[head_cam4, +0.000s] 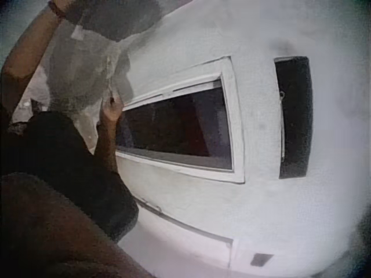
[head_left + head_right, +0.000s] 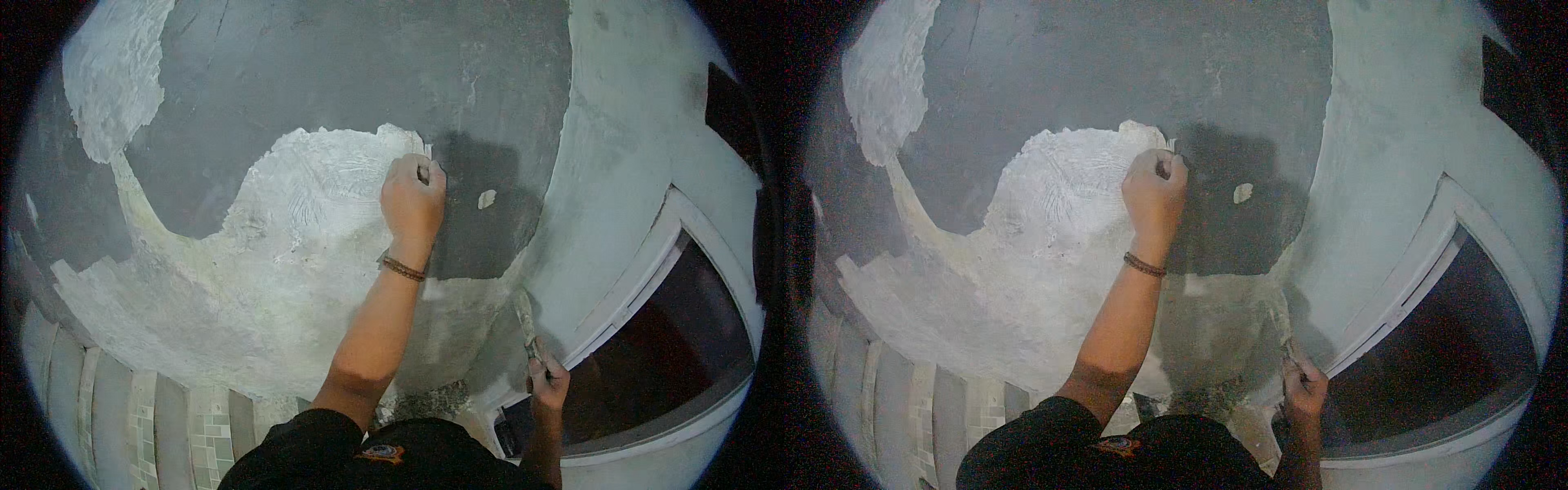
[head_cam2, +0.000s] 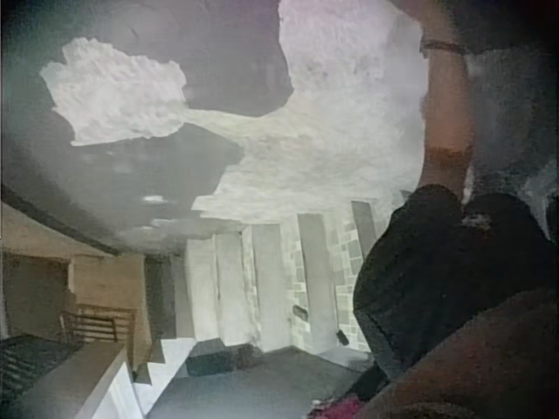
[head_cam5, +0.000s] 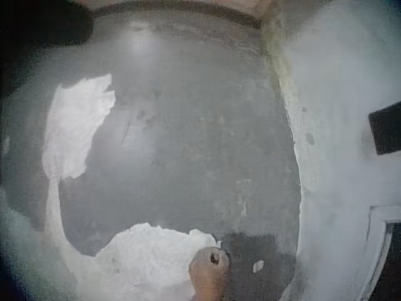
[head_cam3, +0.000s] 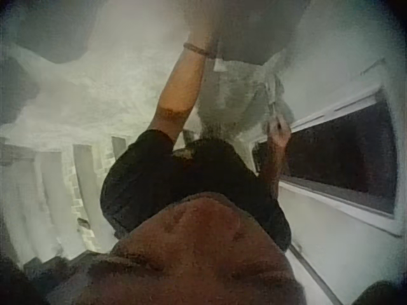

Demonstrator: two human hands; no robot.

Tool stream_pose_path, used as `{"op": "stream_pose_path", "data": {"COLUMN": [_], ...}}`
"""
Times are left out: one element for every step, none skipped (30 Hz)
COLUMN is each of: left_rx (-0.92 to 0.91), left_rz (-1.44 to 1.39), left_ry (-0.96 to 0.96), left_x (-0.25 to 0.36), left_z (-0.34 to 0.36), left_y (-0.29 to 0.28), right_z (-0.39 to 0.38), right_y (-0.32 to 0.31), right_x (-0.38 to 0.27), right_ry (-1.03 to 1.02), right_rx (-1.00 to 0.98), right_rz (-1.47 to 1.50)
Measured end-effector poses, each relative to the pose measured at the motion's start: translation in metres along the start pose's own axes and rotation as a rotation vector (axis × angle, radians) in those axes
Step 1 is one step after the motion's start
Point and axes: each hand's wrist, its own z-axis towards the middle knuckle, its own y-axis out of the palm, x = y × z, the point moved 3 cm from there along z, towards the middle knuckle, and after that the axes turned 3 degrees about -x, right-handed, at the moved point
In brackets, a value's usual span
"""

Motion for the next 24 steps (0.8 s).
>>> {"op": "stream_pose_path", "data": {"left_rx": [0.02, 0.016, 0.021, 0.027, 0.005, -0.017, -0.033, -0.028, -0.017, -0.01, -0.024, -0.041, -0.068, -0.046, -0.033, -0.021, -0.018, -0.015, -0.014, -0.027, -0.042, -0.058, -0.07, -0.084], "left_rz": [0.001, -0.01, -0.019, -0.029, -0.012, 0.005, 0.017, -0.017, -0.055, -0.088, -0.106, -0.119, -0.131, -0.126, -0.121, -0.116, -0.101, -0.087, -0.072, -0.04, -0.008, 0.022, 0.032, 0.04], "left_ry": [0.03, 0.039, 0.036, 0.033, 0.026, 0.018, 0.024, 0.069, 0.128, 0.17, 0.18, 0.175, 0.167, 0.157, 0.145, 0.136, 0.13, 0.127, 0.123, 0.133, 0.143, 0.156, 0.149, 0.145], "left_x": [0.001, 0.002, 0.002, 0.001, 0.001, 0.0, -0.002, -0.002, -0.003, -0.004, -0.006, -0.008, -0.009, -0.01, -0.011, -0.011, -0.011, -0.011, -0.011, -0.01, -0.01, -0.01, -0.011, -0.012], "left_z": [-0.001, -0.002, -0.003, -0.004, -0.005, -0.006, -0.007, -0.008, -0.009, -0.009, -0.01, -0.011, -0.012, -0.013, -0.014, -0.015, -0.015, -0.015, -0.015, -0.015, -0.014, -0.014, -0.013, -0.013], "left_y": [0.0, 0.0, 0.001, 0.001, 0.003, 0.004, 0.005, 0.005, 0.004, 0.003, 0.003, 0.003, 0.003, 0.002, 0.002, 0.002, 0.002, 0.003, 0.003, 0.004, 0.005, 0.006, 0.006, 0.006], "right_z": [0.003, 0.007, 0.012, 0.018, 0.025, 0.032, 0.037, 0.043, 0.046, 0.049, 0.053, 0.056, 0.06, 0.065, 0.07, 0.076, 0.081, 0.086, 0.092, 0.097, 0.102, 0.104, 0.107, 0.108], "right_y": [0.002, 0.005, 0.006, 0.007, 0.01, 0.012, 0.014, 0.017, 0.018, 0.021, 0.024, 0.027, 0.03, 0.034, 0.038, 0.041, 0.044, 0.047, 0.049, 0.052, 0.055, 0.058, 0.06, 0.062], "right_x": [-0.008, -0.02, -0.033, -0.047, -0.057, -0.069, -0.08, -0.09, -0.098, -0.104, -0.11, -0.115, -0.118, -0.123, -0.126, -0.129, -0.135, -0.139, -0.142, -0.147, -0.15, -0.152, -0.153, -0.153], "right_ry": [0.05, -0.001, -0.017, -0.084, -0.079, -0.126, -0.152, -0.171, -0.168, -0.164, -0.163, -0.162, -0.131, -0.178, -0.195, -0.188, -0.252, -0.291, -0.268, -0.337, -0.345, -0.341, -0.337, -0.321], "right_rx": [0.005, -0.004, -0.012, -0.033, -0.014, -0.01, 0.002, -0.005, -0.004, -0.006, -0.015, -0.026, -0.016, -0.032, -0.026, -0.016, -0.038, -0.057, -0.044, -0.076, -0.077, -0.078, -0.08, -0.082], "right_rz": [-0.046, -0.085, -0.111, -0.129, -0.143, -0.149, -0.162, -0.132, -0.111, -0.09, -0.101, -0.111, -0.139, -0.134, -0.145, -0.168, -0.144, -0.133, -0.147, -0.125, -0.128, -0.124, -0.12, -0.108]}}
